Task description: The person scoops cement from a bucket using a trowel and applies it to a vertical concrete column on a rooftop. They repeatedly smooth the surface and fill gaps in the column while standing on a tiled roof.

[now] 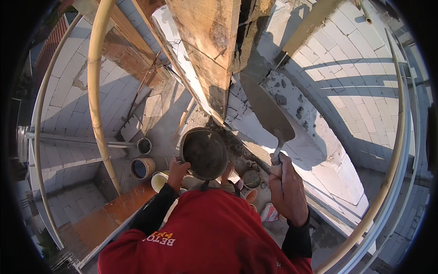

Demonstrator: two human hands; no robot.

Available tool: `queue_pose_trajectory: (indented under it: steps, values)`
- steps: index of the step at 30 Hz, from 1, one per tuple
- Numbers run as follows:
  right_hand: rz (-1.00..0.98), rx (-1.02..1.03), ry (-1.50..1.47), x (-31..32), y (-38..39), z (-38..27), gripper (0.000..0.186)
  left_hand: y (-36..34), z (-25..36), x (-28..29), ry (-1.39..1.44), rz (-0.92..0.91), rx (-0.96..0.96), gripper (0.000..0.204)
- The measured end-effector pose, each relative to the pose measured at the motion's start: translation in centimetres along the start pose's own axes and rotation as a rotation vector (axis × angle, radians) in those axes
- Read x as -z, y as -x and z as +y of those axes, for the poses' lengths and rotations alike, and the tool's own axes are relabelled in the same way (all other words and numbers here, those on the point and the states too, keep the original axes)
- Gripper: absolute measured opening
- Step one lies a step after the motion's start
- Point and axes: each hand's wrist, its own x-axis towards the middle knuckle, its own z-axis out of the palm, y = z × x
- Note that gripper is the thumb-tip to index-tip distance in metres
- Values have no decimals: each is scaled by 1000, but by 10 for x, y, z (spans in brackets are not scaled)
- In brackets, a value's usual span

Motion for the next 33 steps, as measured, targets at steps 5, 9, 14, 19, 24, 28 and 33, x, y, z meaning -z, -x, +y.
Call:
queue_pose_trajectory:
  steps: [5, 9, 14, 19, 24, 28, 33]
  values:
    - [-346, -15, 545, -78, 8, 80, 36, 30, 30, -7, -147, -67, -54, 58]
    - [-259, 248, 739, -170, -52, 128, 28, 26, 55, -29, -296, -123, -215, 66]
    - [-455, 333, 645, -162, -52, 123, 25, 36, 100, -40, -275, -144, -131, 64]
    - [-407, 17, 491, -140, -39, 146, 31, 46, 98, -47, -260, -101, -187, 62]
    - [-512, 8, -12, -218, -6, 179, 51, 45, 85, -64, -433, -5, -298, 64]
    - [-705, -328, -283, -208, 1, 129, 53, 48, 75, -52, -489, 3, -323, 68]
    - [-741, -437, -441, -186, 18, 137, 54, 39, 69, -42, -218, -63, -111, 68]
